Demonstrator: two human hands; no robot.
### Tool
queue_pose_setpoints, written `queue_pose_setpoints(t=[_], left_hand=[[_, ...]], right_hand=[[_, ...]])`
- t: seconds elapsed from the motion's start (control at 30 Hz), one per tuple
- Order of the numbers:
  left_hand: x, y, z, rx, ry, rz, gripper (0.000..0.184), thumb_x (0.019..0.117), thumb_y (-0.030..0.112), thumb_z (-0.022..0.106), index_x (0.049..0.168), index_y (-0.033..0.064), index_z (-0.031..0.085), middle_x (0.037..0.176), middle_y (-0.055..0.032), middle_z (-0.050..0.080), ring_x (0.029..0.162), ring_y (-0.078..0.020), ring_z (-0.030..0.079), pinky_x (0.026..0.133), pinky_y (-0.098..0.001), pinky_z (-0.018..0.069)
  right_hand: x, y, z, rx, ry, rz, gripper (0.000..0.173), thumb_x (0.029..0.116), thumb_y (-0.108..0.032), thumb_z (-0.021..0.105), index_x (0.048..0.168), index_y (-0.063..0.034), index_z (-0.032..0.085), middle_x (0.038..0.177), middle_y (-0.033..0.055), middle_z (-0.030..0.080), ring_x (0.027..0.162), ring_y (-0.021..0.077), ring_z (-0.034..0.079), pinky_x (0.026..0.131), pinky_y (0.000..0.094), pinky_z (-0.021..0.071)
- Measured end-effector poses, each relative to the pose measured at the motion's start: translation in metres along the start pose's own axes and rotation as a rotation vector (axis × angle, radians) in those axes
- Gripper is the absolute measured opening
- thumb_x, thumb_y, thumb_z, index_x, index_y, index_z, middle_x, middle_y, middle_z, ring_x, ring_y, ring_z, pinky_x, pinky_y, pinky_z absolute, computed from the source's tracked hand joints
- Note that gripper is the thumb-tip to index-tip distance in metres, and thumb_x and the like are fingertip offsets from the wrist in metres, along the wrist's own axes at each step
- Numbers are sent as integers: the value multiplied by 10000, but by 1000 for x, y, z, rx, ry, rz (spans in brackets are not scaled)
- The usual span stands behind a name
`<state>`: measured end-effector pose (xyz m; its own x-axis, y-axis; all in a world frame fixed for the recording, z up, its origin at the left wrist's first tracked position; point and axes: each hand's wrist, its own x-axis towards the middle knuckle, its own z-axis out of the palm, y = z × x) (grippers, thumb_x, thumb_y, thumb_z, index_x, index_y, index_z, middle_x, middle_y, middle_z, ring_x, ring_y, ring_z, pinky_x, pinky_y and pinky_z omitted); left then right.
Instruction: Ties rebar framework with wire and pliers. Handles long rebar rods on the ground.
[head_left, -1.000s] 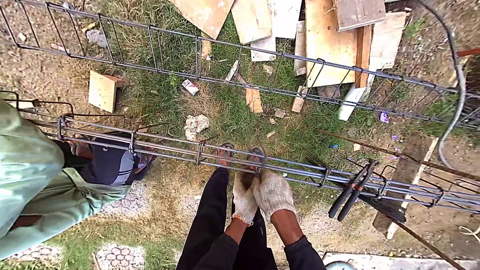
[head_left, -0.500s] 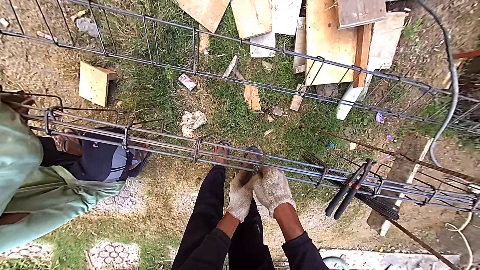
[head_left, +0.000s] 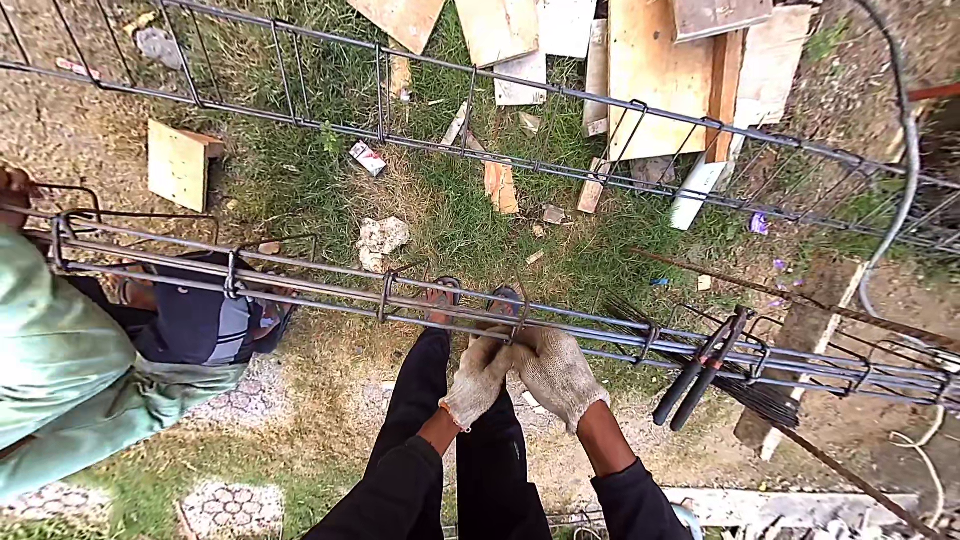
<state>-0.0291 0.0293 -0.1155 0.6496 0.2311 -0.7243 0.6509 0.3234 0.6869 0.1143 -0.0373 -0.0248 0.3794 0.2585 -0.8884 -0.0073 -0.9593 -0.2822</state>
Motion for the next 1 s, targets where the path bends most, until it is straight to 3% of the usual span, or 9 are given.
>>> queue_pose_setpoints(t=[0.13,0.2,0.27,0.37,0.6,0.8,0.93,1.0], left_hand=[[-1,3,1,9,15,-8,266,1004,277,620,1235,171,696,1101,8,726,996,-103,690,892,-382,589],[-1,3,3,16,25,16,266,1005,270,610,1233,166,700,1103,5,725,1010,-101,687,901,-378,585],[-2,5,3,42,23,19,284,1009,267,592,1257,166,687,1133,2,715,1035,-104,676,913,-386,575],[-2,9,3,79,18,15,286,1035,253,570,1289,175,675,1216,-4,695,1110,-99,653,978,-377,553],[-4,8,0,32,10,-17,272,1030,196,584,1281,148,678,1219,-5,696,1111,-85,656,987,-335,552],[-7,14,2,-120,57,-92,281,1003,117,616,1279,132,667,1123,-11,719,1002,-95,685,890,-316,588],[-10,20,8,-136,98,-133,253,1012,83,578,1251,83,661,1050,-18,717,932,-77,680,837,-290,584],[-9,18,6,-72,90,-121,251,1020,123,582,1253,94,670,1079,-24,722,967,-90,684,867,-318,585]], right_hand=[[-22,15,9,56,162,-50,292,1010,-395,587,954,-172,766,784,-8,702,730,152,678,719,439,581],[-32,19,17,126,231,-50,277,995,-361,600,900,-148,750,722,-18,682,659,131,666,663,407,584],[-38,16,28,237,254,-17,253,992,-306,600,908,-126,756,731,-11,688,663,125,668,675,394,590],[-36,4,46,373,339,36,240,976,-283,586,859,-146,744,682,-29,668,626,110,655,627,389,578],[-36,-19,57,561,409,178,245,1004,-229,559,925,-108,756,733,10,697,654,126,673,643,390,582],[-34,-28,57,676,441,251,223,1007,-189,587,930,-80,766,738,25,696,685,129,670,686,375,571],[-34,-27,59,693,447,242,231,1011,-201,581,907,-83,750,708,19,679,657,125,661,654,373,570],[-35,-18,59,661,432,194,226,1009,-213,579,937,-103,762,740,9,701,679,117,671,673,372,577]])
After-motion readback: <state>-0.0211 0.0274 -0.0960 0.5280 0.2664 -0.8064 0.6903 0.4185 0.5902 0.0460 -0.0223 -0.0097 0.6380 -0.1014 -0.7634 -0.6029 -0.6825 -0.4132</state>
